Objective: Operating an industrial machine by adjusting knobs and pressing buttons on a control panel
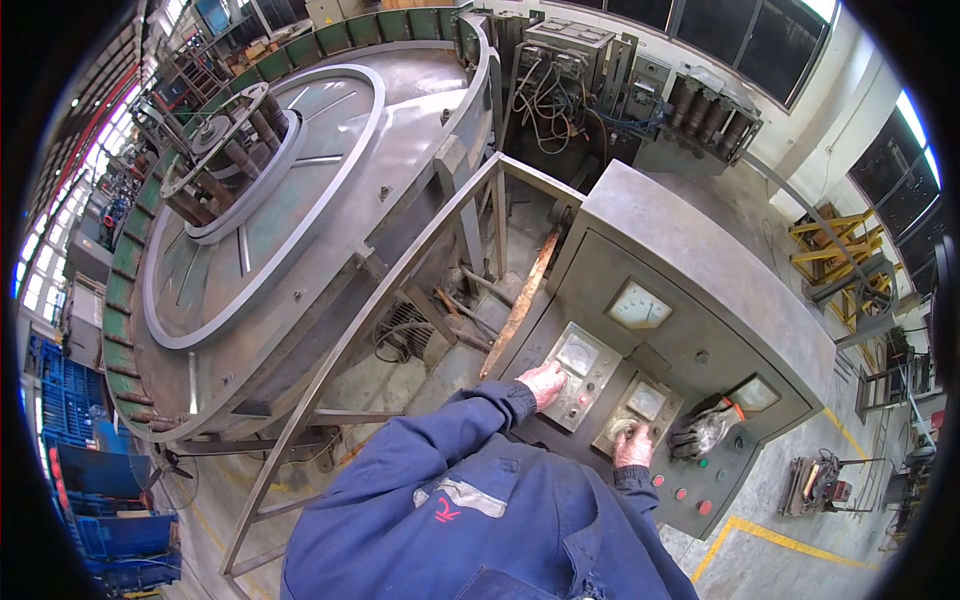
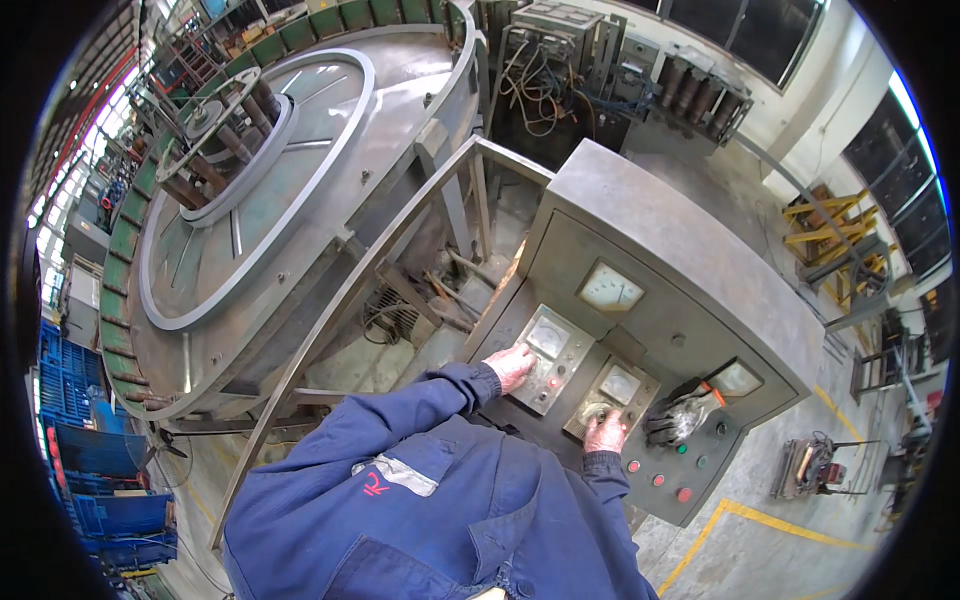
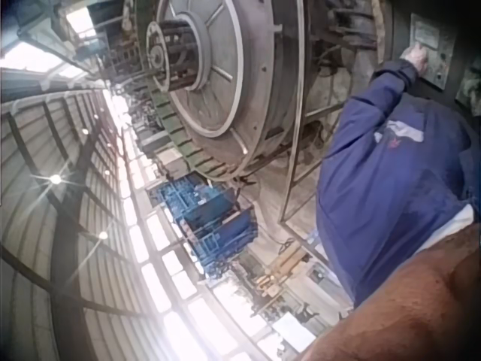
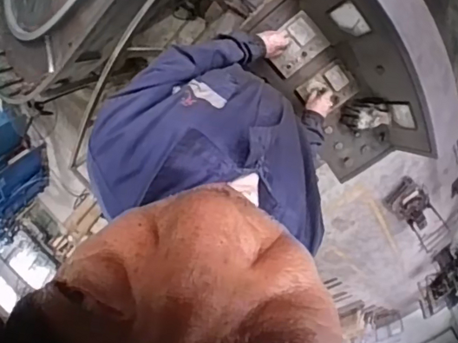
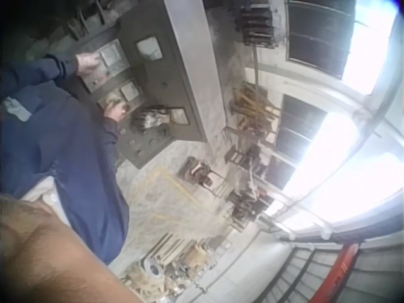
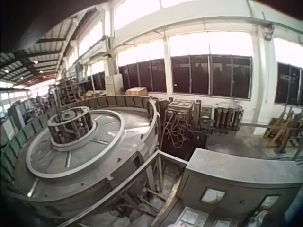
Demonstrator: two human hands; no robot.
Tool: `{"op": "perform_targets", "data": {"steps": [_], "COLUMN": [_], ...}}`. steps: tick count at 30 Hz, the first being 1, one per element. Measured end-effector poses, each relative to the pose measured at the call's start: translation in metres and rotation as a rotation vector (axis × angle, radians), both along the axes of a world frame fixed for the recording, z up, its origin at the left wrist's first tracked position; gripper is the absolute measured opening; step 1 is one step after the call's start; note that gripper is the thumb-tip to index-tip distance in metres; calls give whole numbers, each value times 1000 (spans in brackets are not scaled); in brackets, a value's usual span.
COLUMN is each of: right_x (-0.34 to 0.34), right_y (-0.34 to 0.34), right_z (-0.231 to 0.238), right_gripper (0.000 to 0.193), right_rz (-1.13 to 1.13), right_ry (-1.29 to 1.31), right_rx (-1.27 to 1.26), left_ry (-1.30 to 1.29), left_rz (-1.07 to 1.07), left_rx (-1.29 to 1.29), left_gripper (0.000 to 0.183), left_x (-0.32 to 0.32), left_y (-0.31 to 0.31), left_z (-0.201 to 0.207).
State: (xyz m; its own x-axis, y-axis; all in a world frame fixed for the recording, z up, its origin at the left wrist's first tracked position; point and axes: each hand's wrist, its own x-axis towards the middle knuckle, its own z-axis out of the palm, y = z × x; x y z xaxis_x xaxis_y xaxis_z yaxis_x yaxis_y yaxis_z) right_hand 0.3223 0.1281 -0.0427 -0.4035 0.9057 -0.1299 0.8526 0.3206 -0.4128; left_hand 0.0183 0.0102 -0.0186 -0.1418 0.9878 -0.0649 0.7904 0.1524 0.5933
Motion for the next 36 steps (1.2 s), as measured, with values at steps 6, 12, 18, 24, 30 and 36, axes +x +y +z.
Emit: {"op": "perform_targets", "data": {"steps": [6, 12, 18, 24, 30, 36], "right_x": [1, -4, -4, -3, -5, -3], "right_y": [0, -2, -1, -1, -2, -2], "right_z": [-3, 9, 7, 5, 7, 7], "right_gripper": [39, 38, 38, 39, 38, 38], "right_rz": [2, -24, -19, -28, -27, -27], "right_ry": [-13, -19, -18, -11, -5, 2], "right_rx": [15, -17, -8, -16, -11, -2], "left_ry": [10, 12, 37, 35, 17, 20], "left_rz": [-1, 9, 8, -7, 11, 12], "left_rx": [-8, 18, 59, 68, 39, 46], "left_gripper": [28, 27, 27, 27, 28, 28], "left_x": [1, 1, 2, 1, 1, 2], "left_y": [0, 0, 1, 1, 1, 0], "left_z": [1, -3, -15, -11, -12, -9]}}
